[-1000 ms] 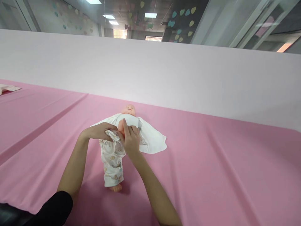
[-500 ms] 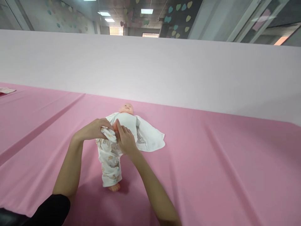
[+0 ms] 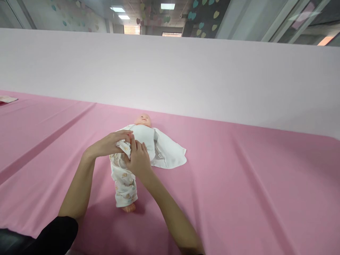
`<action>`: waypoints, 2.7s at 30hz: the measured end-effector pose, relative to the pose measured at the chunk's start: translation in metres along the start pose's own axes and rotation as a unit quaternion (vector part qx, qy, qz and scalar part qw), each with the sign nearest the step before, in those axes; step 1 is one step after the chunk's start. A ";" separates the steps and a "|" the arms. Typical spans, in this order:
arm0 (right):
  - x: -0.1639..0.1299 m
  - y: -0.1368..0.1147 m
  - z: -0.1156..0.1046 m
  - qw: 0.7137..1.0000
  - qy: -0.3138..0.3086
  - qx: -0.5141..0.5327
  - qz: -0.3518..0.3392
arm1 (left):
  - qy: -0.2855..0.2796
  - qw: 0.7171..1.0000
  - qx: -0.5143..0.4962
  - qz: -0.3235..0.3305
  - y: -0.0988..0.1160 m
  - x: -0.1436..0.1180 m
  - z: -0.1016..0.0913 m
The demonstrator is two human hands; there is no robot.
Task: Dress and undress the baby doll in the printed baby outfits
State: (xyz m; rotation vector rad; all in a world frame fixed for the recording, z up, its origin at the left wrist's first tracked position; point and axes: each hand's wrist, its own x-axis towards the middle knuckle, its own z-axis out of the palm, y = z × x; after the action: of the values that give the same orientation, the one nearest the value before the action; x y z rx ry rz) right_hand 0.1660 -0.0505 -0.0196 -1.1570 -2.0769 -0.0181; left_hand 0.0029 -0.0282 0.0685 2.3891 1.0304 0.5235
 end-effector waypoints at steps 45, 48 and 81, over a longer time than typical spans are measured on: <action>0.008 0.001 -0.040 0.867 -0.343 0.319 0.172 | -0.133 0.968 -0.201 -0.063 -0.034 -0.001 -0.002; 0.008 0.005 -0.036 0.863 -0.347 0.331 0.160 | -0.137 0.966 -0.213 -0.055 -0.039 -0.001 0.000; 0.013 0.032 -0.039 0.717 -0.277 0.564 0.302 | -0.136 0.977 -0.155 -0.050 -0.005 0.003 0.006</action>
State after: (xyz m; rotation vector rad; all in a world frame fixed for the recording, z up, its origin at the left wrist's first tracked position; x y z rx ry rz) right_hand 0.2087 -0.0359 0.0059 -0.9561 -1.4649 1.8320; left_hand 0.0051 -0.0249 0.0608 2.0522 0.8720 0.2856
